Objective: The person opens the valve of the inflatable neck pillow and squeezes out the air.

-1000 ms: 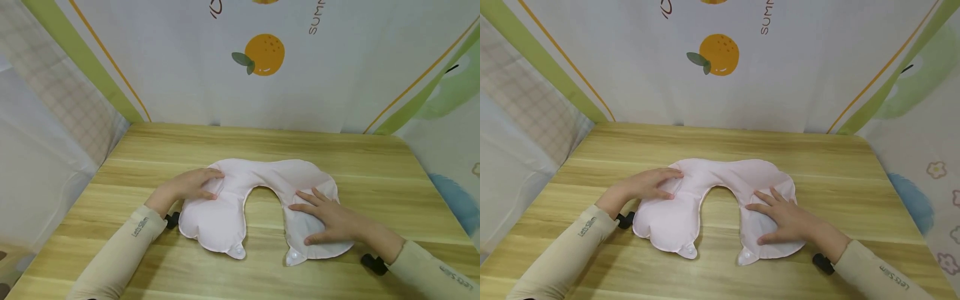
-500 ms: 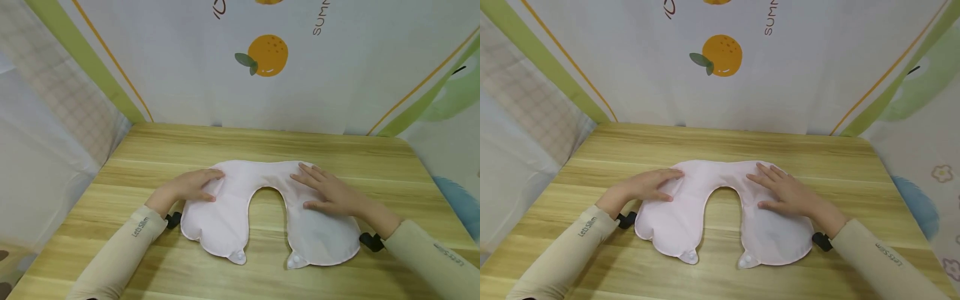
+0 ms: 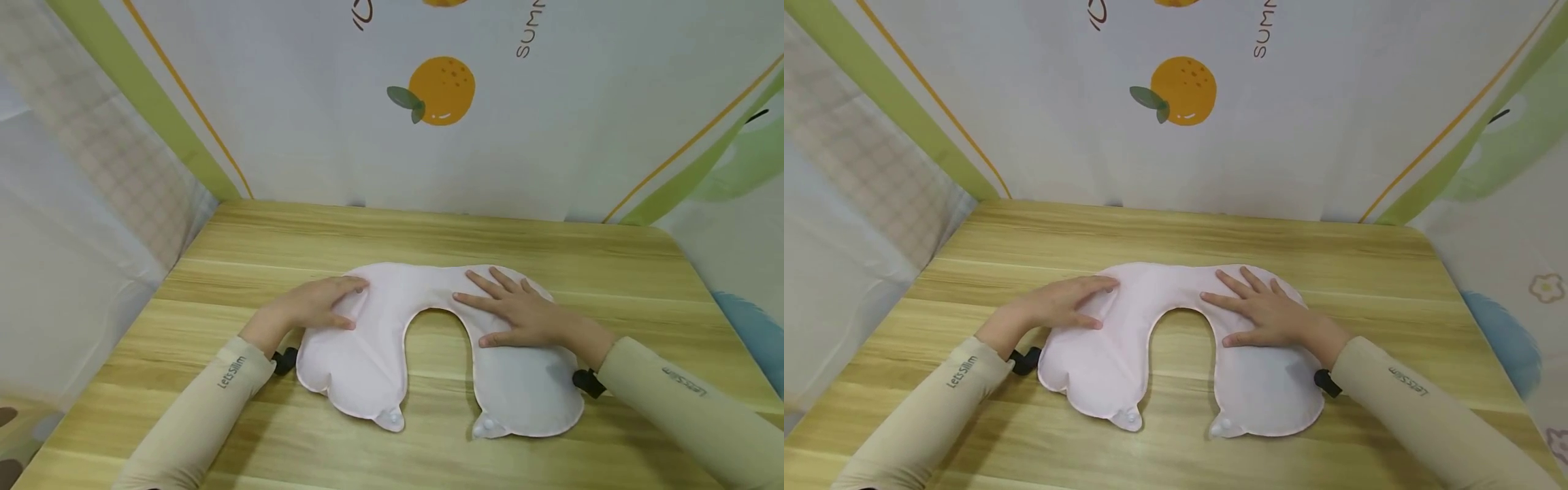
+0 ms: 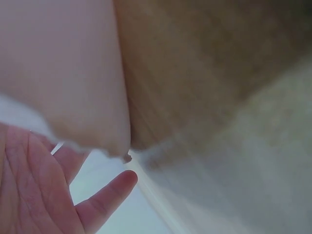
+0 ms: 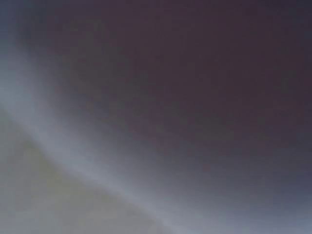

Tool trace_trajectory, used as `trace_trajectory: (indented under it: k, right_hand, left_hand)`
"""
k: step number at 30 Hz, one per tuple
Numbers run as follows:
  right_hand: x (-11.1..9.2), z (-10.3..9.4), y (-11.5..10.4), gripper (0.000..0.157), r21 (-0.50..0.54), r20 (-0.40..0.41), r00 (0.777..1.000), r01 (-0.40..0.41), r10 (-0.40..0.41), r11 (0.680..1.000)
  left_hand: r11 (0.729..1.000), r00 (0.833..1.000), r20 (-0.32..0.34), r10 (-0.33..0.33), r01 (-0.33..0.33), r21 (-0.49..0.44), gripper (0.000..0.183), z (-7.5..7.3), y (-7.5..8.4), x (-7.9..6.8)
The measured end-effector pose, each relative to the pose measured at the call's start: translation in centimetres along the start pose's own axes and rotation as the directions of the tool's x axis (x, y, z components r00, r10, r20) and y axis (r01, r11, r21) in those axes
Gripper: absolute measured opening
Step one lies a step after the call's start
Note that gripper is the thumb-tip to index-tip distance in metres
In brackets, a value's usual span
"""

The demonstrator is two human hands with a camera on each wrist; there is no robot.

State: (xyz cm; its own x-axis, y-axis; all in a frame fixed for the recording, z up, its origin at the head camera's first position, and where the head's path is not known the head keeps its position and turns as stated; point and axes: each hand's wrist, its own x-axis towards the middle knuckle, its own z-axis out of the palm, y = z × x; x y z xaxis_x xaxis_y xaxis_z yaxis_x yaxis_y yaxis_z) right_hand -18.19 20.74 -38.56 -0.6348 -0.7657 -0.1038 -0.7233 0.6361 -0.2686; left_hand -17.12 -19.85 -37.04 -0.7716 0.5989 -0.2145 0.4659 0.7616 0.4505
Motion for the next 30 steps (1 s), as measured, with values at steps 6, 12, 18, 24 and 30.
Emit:
trace_trajectory:
  k: [6, 12, 18, 24, 30]
  right_hand:
    - [0.19, 0.40, 0.07, 0.076, 0.003, 0.016, 1.000, -0.012, 0.012, 1.000]
    - [0.25, 0.51, -0.10, 0.074, 0.008, 0.019, 1.000, -0.021, 0.021, 1.000]
    - [0.33, 0.49, -0.27, 0.073, 0.010, 0.034, 0.999, -0.041, 0.041, 0.999]
    - [0.39, 0.55, -0.26, 0.073, 0.027, 0.060, 0.996, -0.069, 0.067, 0.997]
    - [0.58, 0.85, -0.09, 0.071, 0.031, 0.068, 0.995, -0.077, 0.075, 0.997]
  left_hand:
    - [1.000, 1.000, -0.002, 0.007, -0.007, -0.006, 0.075, 0.02, 0.01, -0.02]
    - [0.999, 0.999, -0.009, 0.031, -0.031, -0.011, 0.074, -0.03, 0.07, -0.10]
    - [0.998, 0.998, -0.019, 0.055, -0.055, -0.006, 0.072, -0.07, 0.10, -0.03]
    - [0.998, 0.998, -0.023, 0.054, -0.055, -0.013, 0.071, -0.15, 0.13, 0.02]
    - [0.999, 0.999, -0.022, 0.045, -0.045, -0.009, 0.071, -0.24, 0.08, 0.08]
